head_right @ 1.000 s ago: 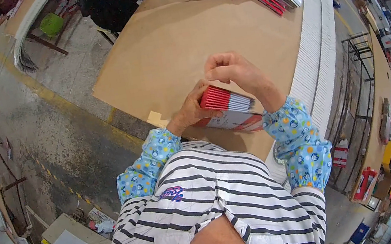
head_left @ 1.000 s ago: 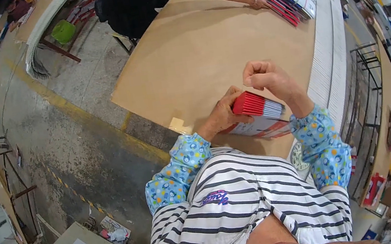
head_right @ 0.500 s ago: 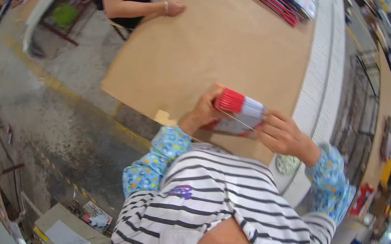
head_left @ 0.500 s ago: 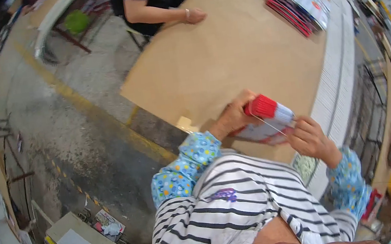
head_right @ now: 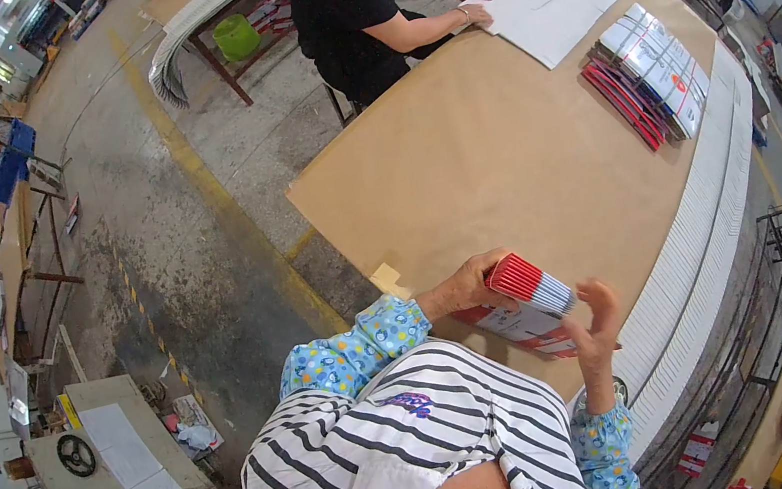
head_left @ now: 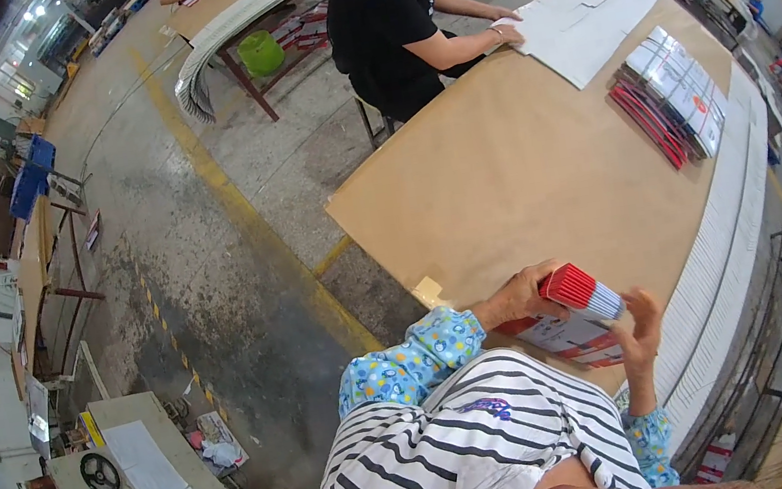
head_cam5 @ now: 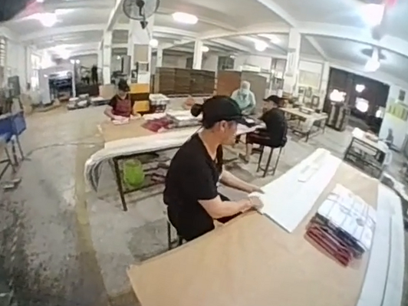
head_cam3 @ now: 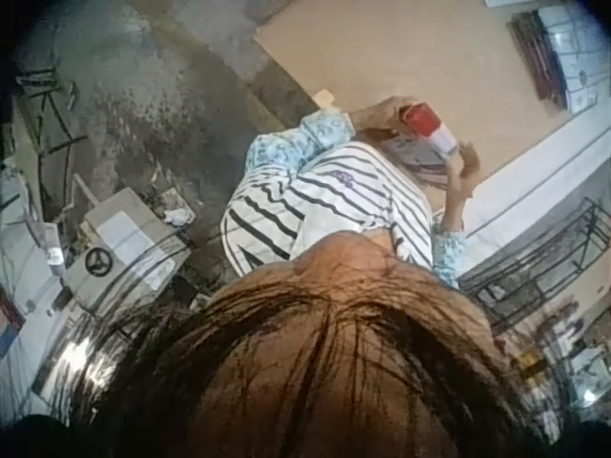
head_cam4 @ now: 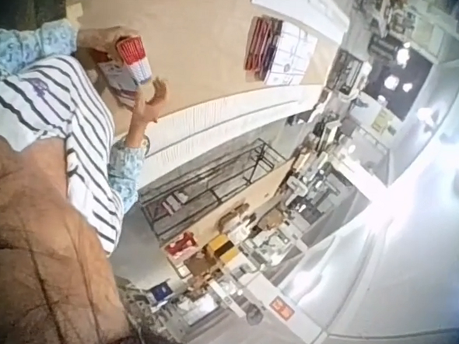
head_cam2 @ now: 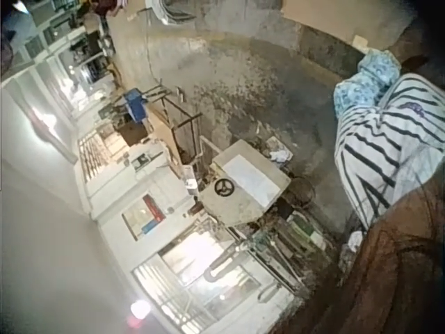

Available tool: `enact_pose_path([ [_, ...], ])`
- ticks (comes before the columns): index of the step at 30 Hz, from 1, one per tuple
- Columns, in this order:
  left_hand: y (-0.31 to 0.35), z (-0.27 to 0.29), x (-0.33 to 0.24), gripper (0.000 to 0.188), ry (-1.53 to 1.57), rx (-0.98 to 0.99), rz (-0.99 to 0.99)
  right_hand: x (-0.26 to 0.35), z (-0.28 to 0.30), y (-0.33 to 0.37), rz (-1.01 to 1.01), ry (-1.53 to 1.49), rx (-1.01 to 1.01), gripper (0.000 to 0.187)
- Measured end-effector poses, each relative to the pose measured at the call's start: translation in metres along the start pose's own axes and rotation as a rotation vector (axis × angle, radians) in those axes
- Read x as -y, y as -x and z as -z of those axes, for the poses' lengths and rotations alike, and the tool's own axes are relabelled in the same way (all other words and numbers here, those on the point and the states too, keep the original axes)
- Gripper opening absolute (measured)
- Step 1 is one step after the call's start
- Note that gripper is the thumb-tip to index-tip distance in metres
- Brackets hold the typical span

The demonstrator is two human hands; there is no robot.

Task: The recorder is sorting paper folders, stacking them, and then carrying the stack to a different location in the warehouse.

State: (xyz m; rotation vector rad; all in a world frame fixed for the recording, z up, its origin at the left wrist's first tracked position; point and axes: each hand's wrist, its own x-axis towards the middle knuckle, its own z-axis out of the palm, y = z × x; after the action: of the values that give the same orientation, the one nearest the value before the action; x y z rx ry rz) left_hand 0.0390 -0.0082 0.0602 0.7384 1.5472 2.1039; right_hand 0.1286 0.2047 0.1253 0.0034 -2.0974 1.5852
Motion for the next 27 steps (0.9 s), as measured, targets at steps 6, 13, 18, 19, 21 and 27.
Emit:
enact_pose_path([
  [6, -0.001, 0.014, 0.002, 0.067, -0.074, -0.036, 0.030, -0.069, -0.023, 0.006, -0.339, -0.108, 0.418, 0.023],
  [13, 0.002, 0.030, 0.017, 0.090, -0.378, -0.085, -0.213, -0.056, -0.040, -0.013, -0.285, -0.103, 0.294, 0.017],
  [18, 0.033, 0.018, 0.043, 0.092, -0.326, -0.005, -0.018, -0.029, -0.020, -0.020, -0.343, -0.382, 0.075, 0.022],
  [19, 0.035, 0.014, 0.042, 0.092, -0.330, -0.002, -0.026, -0.030, -0.015, -0.018, -0.339, -0.362, 0.075, 0.024],
  [21, 0.036, 0.004, 0.039, 0.079, -0.132, 0.040, 0.201, -0.029, -0.010, -0.011, -0.329, -0.341, 0.009, 0.027],
  [27, 0.009, -0.027, 0.043, 0.063, 0.137, 0.162, 0.254, -0.012, 0.074, 0.008, -0.280, -0.027, -0.107, 0.034],
])
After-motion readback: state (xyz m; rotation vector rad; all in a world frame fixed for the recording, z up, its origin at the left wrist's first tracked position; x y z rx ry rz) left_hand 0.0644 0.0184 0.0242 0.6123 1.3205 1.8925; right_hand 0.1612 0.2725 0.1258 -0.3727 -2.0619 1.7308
